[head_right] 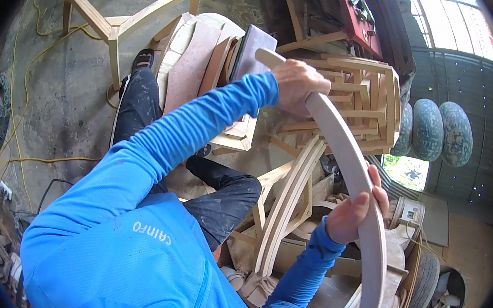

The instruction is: Sanding curved wooden chair components using a belt sander.

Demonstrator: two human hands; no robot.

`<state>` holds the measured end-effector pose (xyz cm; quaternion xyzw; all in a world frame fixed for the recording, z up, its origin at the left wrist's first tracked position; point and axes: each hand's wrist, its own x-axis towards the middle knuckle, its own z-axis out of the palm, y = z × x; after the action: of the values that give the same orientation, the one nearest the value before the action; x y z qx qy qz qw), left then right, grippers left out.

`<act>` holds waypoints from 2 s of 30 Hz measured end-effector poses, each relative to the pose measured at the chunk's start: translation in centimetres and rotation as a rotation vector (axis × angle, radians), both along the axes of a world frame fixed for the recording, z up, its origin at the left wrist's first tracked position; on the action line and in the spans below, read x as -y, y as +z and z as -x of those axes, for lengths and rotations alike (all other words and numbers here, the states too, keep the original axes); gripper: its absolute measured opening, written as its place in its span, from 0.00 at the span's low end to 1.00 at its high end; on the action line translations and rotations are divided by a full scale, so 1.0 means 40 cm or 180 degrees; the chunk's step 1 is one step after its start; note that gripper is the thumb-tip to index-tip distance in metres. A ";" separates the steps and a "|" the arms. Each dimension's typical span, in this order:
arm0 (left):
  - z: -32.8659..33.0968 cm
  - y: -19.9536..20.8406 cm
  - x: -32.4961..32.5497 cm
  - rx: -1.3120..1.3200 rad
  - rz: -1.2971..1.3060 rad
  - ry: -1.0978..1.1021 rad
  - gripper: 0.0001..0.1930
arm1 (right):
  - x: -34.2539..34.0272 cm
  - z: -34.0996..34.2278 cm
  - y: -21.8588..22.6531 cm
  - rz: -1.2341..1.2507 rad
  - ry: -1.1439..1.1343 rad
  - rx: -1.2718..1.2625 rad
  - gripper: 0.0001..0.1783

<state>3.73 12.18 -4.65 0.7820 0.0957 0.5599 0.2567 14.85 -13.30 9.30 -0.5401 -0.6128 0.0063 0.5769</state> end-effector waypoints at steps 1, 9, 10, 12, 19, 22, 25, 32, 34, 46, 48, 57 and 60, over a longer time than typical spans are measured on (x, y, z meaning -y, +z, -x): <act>0.001 -0.012 -0.023 0.0127 0.0006 0.0089 0.16 | -0.027 0.002 0.000 0.0025 0.0030 -0.0006 0.18; -0.075 0.011 -0.055 -0.0015 0.1332 0.0585 0.19 | -0.301 -0.035 0.275 0.0865 -0.0226 0.0178 0.25; -0.089 0.048 -0.044 -0.0082 0.1486 0.0538 0.21 | -0.323 -0.057 0.347 0.0935 -0.0240 0.0380 0.26; -0.084 0.043 -0.047 -0.0105 0.1722 0.0664 0.21 | -0.416 -0.053 0.392 0.1324 -0.0164 0.0197 0.26; -0.103 0.037 -0.017 0.0013 0.2114 0.0665 0.22 | -0.458 -0.100 0.435 0.1917 -0.0009 0.0024 0.26; -0.117 0.019 -0.031 0.0051 0.1676 0.0818 0.21 | -0.383 -0.102 0.401 0.1580 0.0034 -0.0162 0.25; -0.139 0.013 -0.051 0.0347 0.1142 0.1055 0.19 | -0.299 -0.088 0.342 0.1144 -0.0107 -0.0189 0.24; -0.131 -0.047 -0.145 0.0930 0.0452 0.1728 0.16 | -0.204 0.052 0.126 0.0123 -0.0002 -0.1621 0.35; -0.129 -0.069 -0.115 0.0959 0.0357 0.1893 0.17 | -0.203 0.065 0.112 -0.0070 -0.0127 -0.2153 0.36; -0.053 -0.086 0.127 0.0010 0.0299 0.1005 0.19 | -0.043 -0.070 0.145 0.0309 0.0790 -0.1601 0.24; -0.063 -0.079 0.174 0.0418 0.0475 0.1474 0.18 | 0.015 -0.093 0.190 0.0650 -0.0558 -0.1239 0.31; -0.093 -0.008 0.228 0.0647 0.1154 0.1287 0.13 | -0.106 -0.015 0.438 0.1773 0.0688 0.0707 0.19; -0.088 0.021 0.203 0.0609 0.1223 0.1220 0.13 | -0.181 -0.017 0.506 0.2060 0.0670 0.1002 0.19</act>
<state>7.26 4.08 -3.82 0.6303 0.3215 0.6410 0.2975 15.52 -6.05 29.54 -0.6228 -0.7125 0.1757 0.2713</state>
